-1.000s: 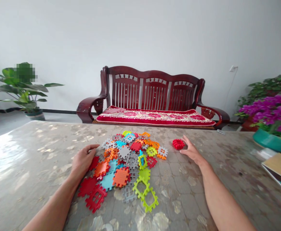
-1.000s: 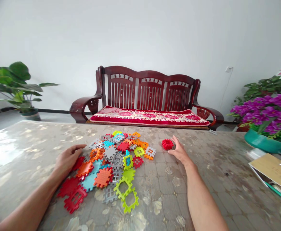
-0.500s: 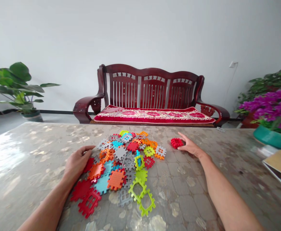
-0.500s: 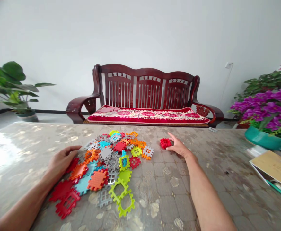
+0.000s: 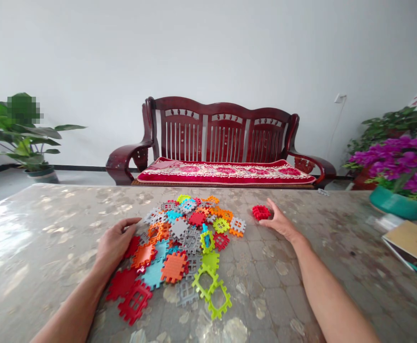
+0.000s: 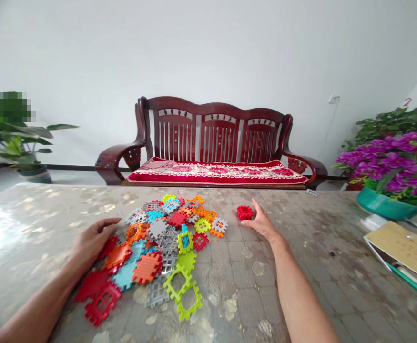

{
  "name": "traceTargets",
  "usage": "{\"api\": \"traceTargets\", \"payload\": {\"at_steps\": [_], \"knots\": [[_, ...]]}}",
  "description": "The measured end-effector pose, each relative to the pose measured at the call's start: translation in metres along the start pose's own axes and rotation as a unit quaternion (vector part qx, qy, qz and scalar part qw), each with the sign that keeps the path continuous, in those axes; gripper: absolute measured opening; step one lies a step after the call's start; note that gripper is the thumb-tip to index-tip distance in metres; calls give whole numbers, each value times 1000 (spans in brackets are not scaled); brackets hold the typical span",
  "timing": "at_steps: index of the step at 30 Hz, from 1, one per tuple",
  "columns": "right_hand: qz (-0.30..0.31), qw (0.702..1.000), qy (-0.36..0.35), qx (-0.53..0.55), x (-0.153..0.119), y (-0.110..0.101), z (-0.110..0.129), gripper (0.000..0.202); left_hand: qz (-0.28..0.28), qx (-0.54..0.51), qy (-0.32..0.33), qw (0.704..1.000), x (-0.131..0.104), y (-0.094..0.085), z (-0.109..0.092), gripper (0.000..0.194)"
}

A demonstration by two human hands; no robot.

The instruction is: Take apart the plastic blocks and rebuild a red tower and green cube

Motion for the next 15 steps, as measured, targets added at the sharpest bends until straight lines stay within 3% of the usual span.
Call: {"api": "traceTargets", "payload": {"at_steps": [3,6,10,15], "knots": [[-89,994,23,-53,-7,8,14,109,19,4,4,1000,0,2,-1,41],[-136,980,58,-134,-12,17,34,105,32,6,-8,999,0,3,-1,41],[-153,959,91,-219,-14,24,57,99,38,4,-17,999,1,4,-1,40],[-149,944,111,-272,-12,25,67,95,37,5,-26,999,0,3,0,39]]}}
Point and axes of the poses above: each hand's wrist, its own x-axis towards the middle knuckle, its own y-axis out of the palm, z = x × y, the point moved 5 cm from there along x, towards the middle knuckle, and after that the axes turned 8 degrees about -y, right-handed, at the moved point
